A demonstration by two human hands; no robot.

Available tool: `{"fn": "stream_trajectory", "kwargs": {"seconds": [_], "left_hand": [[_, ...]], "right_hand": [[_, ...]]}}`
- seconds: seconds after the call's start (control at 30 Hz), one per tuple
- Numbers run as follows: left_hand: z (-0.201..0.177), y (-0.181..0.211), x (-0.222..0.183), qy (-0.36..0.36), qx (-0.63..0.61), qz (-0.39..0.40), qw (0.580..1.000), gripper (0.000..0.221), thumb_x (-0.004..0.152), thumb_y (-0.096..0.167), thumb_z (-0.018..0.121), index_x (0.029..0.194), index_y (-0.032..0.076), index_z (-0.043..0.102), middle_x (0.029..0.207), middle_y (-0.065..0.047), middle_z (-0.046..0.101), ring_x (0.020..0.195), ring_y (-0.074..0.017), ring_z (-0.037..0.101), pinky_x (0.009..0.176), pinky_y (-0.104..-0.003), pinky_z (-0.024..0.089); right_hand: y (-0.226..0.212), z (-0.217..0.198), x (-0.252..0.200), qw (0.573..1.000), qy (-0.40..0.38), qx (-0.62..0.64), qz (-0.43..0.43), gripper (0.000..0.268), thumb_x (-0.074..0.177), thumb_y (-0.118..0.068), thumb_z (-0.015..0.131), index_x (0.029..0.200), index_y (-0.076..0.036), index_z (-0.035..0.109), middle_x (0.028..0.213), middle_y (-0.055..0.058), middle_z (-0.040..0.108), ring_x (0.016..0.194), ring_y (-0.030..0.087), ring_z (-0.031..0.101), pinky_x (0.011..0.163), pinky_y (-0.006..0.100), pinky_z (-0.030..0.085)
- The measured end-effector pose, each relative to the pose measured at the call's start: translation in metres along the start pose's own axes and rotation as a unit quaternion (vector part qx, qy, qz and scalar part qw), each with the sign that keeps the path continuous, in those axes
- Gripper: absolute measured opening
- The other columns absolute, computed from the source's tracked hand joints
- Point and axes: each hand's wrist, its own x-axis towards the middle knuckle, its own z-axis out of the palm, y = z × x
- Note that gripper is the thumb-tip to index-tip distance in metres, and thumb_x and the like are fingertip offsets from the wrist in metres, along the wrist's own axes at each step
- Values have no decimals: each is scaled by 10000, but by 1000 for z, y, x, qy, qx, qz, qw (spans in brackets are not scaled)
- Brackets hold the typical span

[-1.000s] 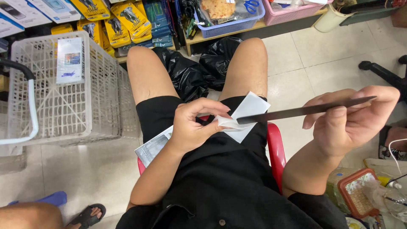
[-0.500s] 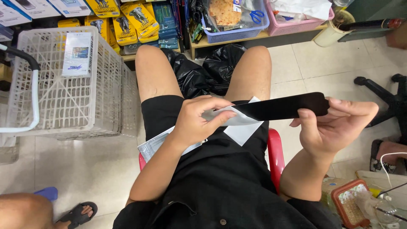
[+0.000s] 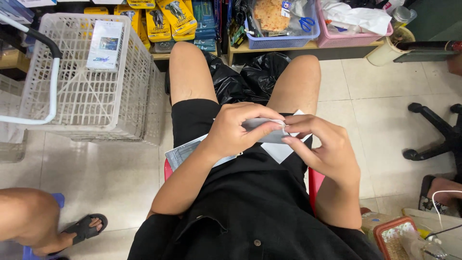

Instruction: The recorder is unpacking and organizing mobile screen protectors and related accessories in a shop environment.

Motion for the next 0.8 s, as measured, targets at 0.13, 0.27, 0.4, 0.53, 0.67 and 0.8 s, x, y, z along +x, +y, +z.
{"fn": "stream_trajectory", "kwargs": {"seconds": [0.13, 0.27, 0.4, 0.53, 0.67, 0.8], "left_hand": [[8, 1, -1, 11, 5, 2, 1000, 128, 944, 99, 781, 1064, 69, 750, 1012, -63, 782, 918, -188, 785, 831, -291, 611], [19, -1, -4, 21, -34, -18, 999, 136, 959, 92, 771, 1090, 67, 741, 1037, -57, 780, 926, -177, 788, 821, -282, 620], [9, 11, 1, -41, -17, -58, 997, 269, 917, 113, 791, 1174, 67, 723, 1053, -50, 757, 866, -158, 741, 713, -273, 578], [-20, 9, -14, -67, 61, -62, 994, 268, 932, 162, 808, 1168, 77, 714, 1119, -49, 735, 911, -167, 709, 784, -289, 590], [-43, -9, -50, -173, 294, -151, 928, 381, 811, 311, 870, 1106, 115, 728, 1204, -56, 680, 1100, -269, 624, 907, -399, 523], [-30, -33, -93, -152, 352, -157, 910, 859, 627, 403, 926, 1362, 110, 590, 1396, -220, 518, 1265, -402, 494, 1015, -508, 412]], "right_hand": [[10, -5, -4, 999, 14, -34, -3, 181, 884, -30, 810, 1012, -46, 683, 1017, 103, 771, 890, 179, 769, 788, 282, 600], [4, -14, 0, 997, -24, -14, 68, 381, 786, -92, 857, 1104, 9, 673, 908, 76, 763, 751, 152, 741, 682, 280, 583], [13, -18, -4, 994, -40, -96, 16, 339, 828, -94, 838, 1131, -5, 716, 939, 117, 745, 795, 190, 728, 681, 305, 562], [29, -31, -22, 991, -72, -106, 44, 206, 869, -95, 828, 1017, -39, 696, 816, 105, 714, 688, 170, 680, 626, 307, 533], [77, -23, -67, 989, -15, 38, 139, 248, 1010, -32, 685, 1158, 22, 493, 930, 126, 659, 771, 146, 664, 680, 286, 546], [99, 14, -79, 958, -17, 190, 215, 278, 1127, 1, 512, 1284, 41, 286, 1092, 148, 631, 818, 133, 660, 769, 283, 594]]}}
